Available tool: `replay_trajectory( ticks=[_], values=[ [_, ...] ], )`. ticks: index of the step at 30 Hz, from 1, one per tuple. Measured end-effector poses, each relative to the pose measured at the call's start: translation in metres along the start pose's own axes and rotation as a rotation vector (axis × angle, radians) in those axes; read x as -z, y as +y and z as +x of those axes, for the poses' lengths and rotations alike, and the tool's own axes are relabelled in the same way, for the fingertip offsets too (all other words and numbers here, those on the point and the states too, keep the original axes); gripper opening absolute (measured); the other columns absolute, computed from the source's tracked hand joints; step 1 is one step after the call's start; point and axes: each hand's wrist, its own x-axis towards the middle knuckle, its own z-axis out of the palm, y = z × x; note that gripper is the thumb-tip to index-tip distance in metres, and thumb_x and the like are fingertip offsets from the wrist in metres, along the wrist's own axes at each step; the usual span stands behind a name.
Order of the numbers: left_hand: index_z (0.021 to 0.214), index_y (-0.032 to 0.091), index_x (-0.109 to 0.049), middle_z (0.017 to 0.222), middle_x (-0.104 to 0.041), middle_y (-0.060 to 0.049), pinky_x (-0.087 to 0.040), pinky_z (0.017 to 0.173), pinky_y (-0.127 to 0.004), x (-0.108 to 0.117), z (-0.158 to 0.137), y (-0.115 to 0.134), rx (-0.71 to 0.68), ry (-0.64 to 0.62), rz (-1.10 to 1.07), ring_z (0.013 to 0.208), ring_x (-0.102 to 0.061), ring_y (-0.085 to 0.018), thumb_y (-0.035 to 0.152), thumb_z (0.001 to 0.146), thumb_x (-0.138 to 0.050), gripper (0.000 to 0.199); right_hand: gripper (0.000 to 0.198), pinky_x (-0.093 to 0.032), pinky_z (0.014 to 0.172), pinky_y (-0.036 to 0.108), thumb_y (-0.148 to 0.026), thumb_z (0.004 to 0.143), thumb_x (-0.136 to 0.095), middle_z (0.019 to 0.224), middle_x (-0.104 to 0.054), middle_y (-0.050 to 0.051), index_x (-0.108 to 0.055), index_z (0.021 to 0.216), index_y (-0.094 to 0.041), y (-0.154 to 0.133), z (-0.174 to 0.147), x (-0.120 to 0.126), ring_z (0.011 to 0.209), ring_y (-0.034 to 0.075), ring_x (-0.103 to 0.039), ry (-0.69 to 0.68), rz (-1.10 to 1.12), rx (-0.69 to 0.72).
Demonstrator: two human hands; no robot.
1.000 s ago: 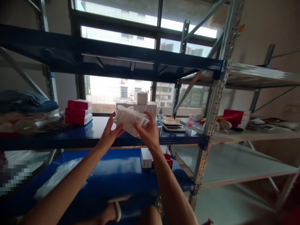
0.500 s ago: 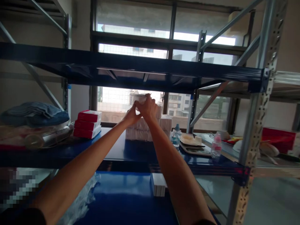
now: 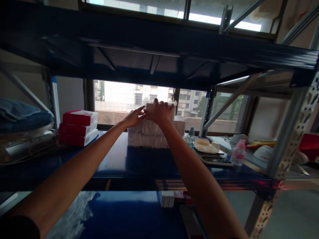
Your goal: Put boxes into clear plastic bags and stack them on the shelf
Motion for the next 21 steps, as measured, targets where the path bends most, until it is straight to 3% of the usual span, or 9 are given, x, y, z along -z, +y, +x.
replay_trajectory(
  ticks=[2,5,9,12,15,19,21],
  values=[
    [0.161,0.017,-0.034,0.149,-0.06,-0.02,-0.051,0.107,-0.046,-0.001,-0.003,0.003,-0.005,0.015,0.034,0.137,-0.059,-0.033,0.034,0.103,-0.056,0.065,0.06,-0.025,0.112,0.07,-0.066,0.093,-0.054,0.124,-0.067,0.019,-0.057,0.13,-0.019,0.001,-0.001,0.0,0.125,0.043,-0.055,-0.017,0.033,0.008],
    [0.162,0.013,-0.032,0.154,-0.054,-0.023,-0.047,0.112,-0.052,-0.002,-0.014,0.011,-0.005,0.044,0.154,0.142,-0.053,-0.037,0.032,0.1,-0.059,0.07,0.053,-0.025,0.115,0.067,-0.061,0.098,-0.049,0.128,-0.066,0.017,-0.057,0.132,-0.021,0.001,-0.006,0.006,0.13,0.04,-0.053,0.05,0.117,0.038],
    [0.156,0.01,-0.044,0.158,-0.048,-0.023,-0.038,0.121,-0.055,-0.004,-0.057,0.033,-0.146,0.095,0.261,0.15,-0.042,-0.038,0.031,0.096,-0.064,0.067,0.038,-0.038,0.11,0.06,-0.046,0.101,-0.046,0.12,-0.068,0.012,-0.06,0.126,-0.022,-0.004,-0.041,0.038,0.124,0.034,-0.058,0.189,0.278,0.12],
    [0.139,0.02,-0.064,0.141,-0.065,-0.011,-0.045,0.117,-0.05,-0.006,-0.115,0.06,-0.291,0.1,0.111,0.136,-0.058,-0.031,0.033,0.1,-0.058,0.042,0.029,-0.051,0.095,0.048,-0.037,0.103,-0.043,0.1,-0.07,0.008,-0.066,0.109,-0.021,-0.011,-0.099,0.07,0.103,0.027,-0.066,0.256,0.467,0.124],
    [0.129,0.027,-0.072,0.122,-0.075,-0.005,-0.056,0.106,-0.045,-0.014,-0.181,0.084,-0.232,-0.07,-0.1,0.12,-0.069,-0.03,0.04,0.101,-0.057,0.034,0.024,-0.054,0.076,0.038,-0.033,0.102,-0.049,0.082,-0.067,0.003,-0.066,0.089,-0.023,-0.017,-0.181,0.083,0.078,0.02,-0.066,0.389,0.662,0.054],
    [0.124,0.035,-0.075,0.108,-0.08,-0.001,-0.061,0.094,-0.038,-0.043,-0.249,0.085,-0.103,-0.393,-0.378,0.1,-0.076,-0.026,0.042,0.098,-0.062,0.03,0.023,-0.048,0.059,0.033,-0.027,0.099,-0.052,0.066,-0.061,0.0,-0.061,0.078,-0.025,-0.017,-0.296,0.049,0.059,0.018,-0.06,0.484,0.816,-0.077],
    [0.124,0.035,-0.075,0.105,-0.081,0.0,-0.06,0.094,-0.036,-0.069,-0.271,0.067,-0.048,-0.542,-0.466,0.098,-0.077,-0.024,0.04,0.097,-0.064,0.03,0.027,-0.046,0.056,0.034,-0.029,0.099,-0.049,0.063,-0.06,0.0,-0.059,0.074,-0.024,-0.011,-0.342,0.016,0.056,0.019,-0.059,0.353,0.782,-0.181]
  ],
)
